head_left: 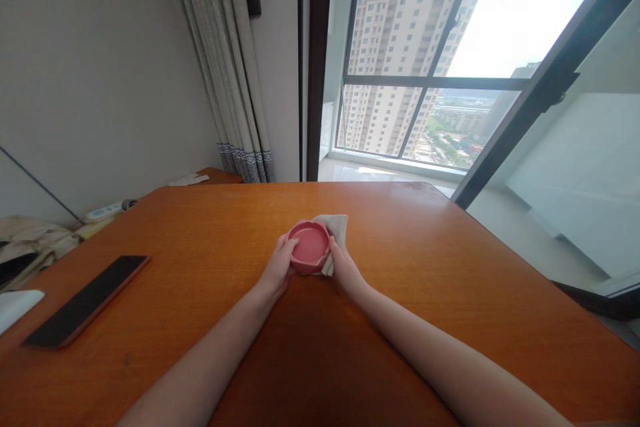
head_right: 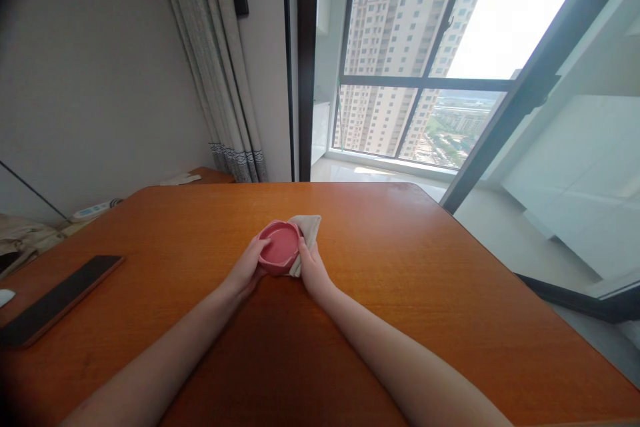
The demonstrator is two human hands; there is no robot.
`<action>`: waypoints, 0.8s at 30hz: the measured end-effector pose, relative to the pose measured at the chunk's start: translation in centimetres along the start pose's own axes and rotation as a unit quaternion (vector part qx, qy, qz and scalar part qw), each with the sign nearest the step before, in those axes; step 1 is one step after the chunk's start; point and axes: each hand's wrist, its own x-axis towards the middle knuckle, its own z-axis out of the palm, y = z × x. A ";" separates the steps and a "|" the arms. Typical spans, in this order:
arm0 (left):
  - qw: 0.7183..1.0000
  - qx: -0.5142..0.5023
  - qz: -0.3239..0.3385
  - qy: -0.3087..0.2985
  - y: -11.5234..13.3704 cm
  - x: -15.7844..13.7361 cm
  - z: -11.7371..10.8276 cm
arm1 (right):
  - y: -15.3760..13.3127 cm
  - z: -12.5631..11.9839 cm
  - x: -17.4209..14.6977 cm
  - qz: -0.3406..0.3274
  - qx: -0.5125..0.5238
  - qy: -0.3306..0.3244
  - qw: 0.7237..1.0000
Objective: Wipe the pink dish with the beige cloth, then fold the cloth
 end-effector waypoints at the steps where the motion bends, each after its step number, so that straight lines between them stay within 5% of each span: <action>1: 1.000 -0.012 0.007 0.008 0.0 0.0 0.1 | 0.0 0.3 -0.3 -0.006 0.000 0.012 1.000; 9: 0.986 0.028 -0.104 -0.127 1.1 -0.6 -0.4 | -0.6 -2.5 1.4 -0.015 -0.045 0.001 0.999; 14: 0.997 -0.029 -0.059 -0.033 -0.4 -0.3 0.2 | 0.2 -1.2 0.7 -0.013 -0.038 0.017 0.999; 19: 0.992 -0.020 -0.069 -0.107 -0.1 -0.5 0.1 | -0.3 -1.6 0.9 -0.046 -0.052 0.055 0.996; 24: 0.992 0.002 -0.065 -0.107 0.7 -0.5 0.0 | -0.2 -2.6 2.0 0.012 -0.033 -0.020 0.999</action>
